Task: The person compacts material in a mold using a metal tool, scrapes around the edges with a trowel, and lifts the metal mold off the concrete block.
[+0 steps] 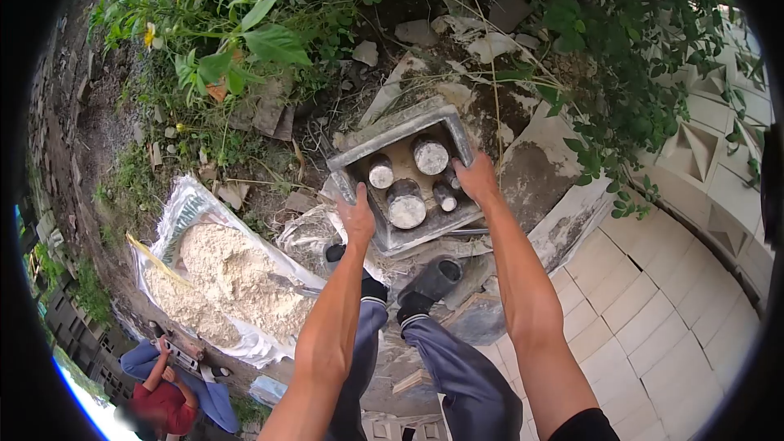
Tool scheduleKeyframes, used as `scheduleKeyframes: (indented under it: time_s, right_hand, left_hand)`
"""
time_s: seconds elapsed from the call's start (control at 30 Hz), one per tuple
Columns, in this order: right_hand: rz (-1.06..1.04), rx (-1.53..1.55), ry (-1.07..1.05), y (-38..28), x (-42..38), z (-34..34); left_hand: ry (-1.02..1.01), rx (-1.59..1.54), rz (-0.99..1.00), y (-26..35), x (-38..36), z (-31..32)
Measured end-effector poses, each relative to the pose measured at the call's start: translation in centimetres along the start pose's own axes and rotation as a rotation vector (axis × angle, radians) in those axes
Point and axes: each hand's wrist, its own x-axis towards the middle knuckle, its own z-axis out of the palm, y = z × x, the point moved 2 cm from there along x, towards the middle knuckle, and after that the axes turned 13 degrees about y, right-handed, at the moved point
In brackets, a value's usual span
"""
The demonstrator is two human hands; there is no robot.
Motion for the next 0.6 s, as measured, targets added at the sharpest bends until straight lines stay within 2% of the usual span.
scheduleKeyframes:
  time_s: [0.07,0.13,0.27,0.33,0.4,0.47,0.53,0.57,0.6]
  right_hand:
    - [-0.037,0.004,0.021,-0.8,0.0,-0.4]
    - [-0.008,-0.009,-0.021,-0.9,-0.1,-0.6]
    - [-0.109,0.039,0.058,-0.3,0.0,-0.2]
    - [-0.106,0.077,0.01,-1.3,-0.1,-0.8]
    - [-0.095,0.115,0.071,-2.0,-0.4,-1.4]
    - [-0.036,0.157,0.031,-2.3,-0.3,-1.7]
    - [-0.06,0.243,0.023,-1.1,0.3,-0.9]
    - [-0.055,0.24,0.008,-0.7,0.4,-0.6]
    - [-0.069,0.233,0.001,-0.3,0.5,-0.5]
  left_hand:
    - [-0.037,-0.086,0.04,-0.2,0.0,0.0]
    - [-0.056,-0.102,-0.003,-0.4,-0.2,0.0]
    - [-0.036,-0.038,0.029,0.5,-0.3,-0.2]
    - [-0.021,0.001,0.013,0.8,-0.4,-0.5]
    - [-0.038,-0.078,0.116,1.1,-0.4,-0.5]
    - [-0.029,-0.058,0.086,0.7,-0.4,-0.7]
    - [-0.044,0.115,0.244,0.2,-0.2,-0.4]
    - [-0.06,-0.07,0.109,0.9,-0.3,-0.5]
    - [-0.048,-0.08,0.101,-0.3,-0.4,-0.4]
